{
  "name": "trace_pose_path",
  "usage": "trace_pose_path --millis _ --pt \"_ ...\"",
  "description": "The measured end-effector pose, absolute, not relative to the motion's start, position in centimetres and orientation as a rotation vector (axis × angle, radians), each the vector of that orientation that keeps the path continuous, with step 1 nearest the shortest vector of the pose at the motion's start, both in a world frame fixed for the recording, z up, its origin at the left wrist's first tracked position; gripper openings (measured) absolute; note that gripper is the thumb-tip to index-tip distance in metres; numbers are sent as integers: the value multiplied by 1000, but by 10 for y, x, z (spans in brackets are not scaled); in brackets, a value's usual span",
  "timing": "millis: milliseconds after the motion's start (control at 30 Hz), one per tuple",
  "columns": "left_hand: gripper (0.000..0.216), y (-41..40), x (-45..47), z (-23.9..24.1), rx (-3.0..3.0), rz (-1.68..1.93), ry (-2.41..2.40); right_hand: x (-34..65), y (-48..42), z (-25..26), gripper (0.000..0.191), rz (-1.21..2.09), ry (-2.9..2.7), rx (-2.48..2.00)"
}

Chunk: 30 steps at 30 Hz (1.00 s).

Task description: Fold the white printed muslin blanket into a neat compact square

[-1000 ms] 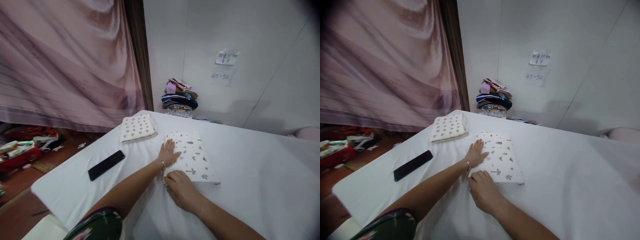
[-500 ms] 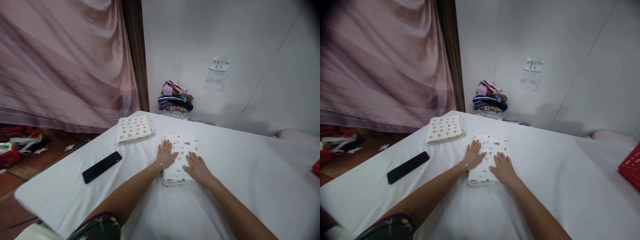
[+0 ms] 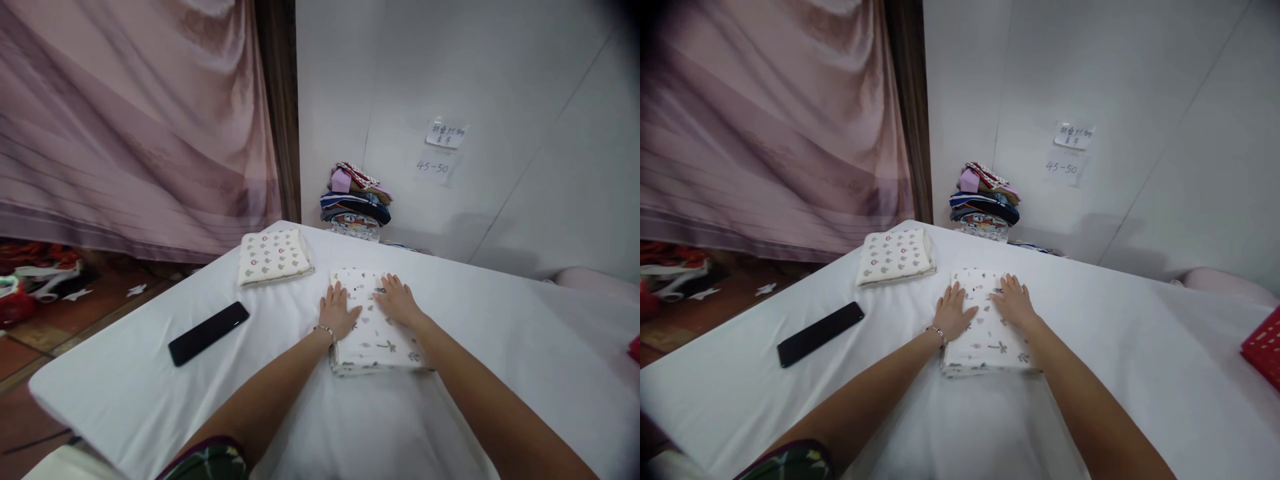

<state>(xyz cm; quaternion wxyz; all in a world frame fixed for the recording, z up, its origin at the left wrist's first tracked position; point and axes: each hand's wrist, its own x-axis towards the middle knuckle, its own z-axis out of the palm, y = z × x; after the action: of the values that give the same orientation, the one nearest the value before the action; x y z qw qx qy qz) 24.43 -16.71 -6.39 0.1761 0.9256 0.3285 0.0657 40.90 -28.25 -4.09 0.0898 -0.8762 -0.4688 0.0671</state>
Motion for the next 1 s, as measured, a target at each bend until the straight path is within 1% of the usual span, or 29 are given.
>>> trace_pose_path --millis 100,200,300,467,700,800,900,1000 --pt "77 -166 244 -65 2598 171 939 426 -274 -58 67 261 -1298 -2651" --pt "78 -166 245 -66 2596 163 938 437 -275 -66 68 327 -1246 -2539" --pt "78 -165 245 -67 2603 172 935 440 -284 -65 67 373 -1178 -2459" --pt "75 -164 246 -69 2609 213 931 423 -328 -63 71 432 -1023 -2290" --pt "74 -166 244 -66 2598 213 919 394 -398 -65 72 556 -558 -2032" --pt "74 -166 245 -62 2591 203 920 387 -409 -56 76 644 -426 -1979" --pt "75 -162 248 -54 2541 154 912 382 -411 -46 85 757 -354 -1994" --pt "74 -160 243 -43 2419 87 913 380 -411 -41 92 791 -329 -1999"
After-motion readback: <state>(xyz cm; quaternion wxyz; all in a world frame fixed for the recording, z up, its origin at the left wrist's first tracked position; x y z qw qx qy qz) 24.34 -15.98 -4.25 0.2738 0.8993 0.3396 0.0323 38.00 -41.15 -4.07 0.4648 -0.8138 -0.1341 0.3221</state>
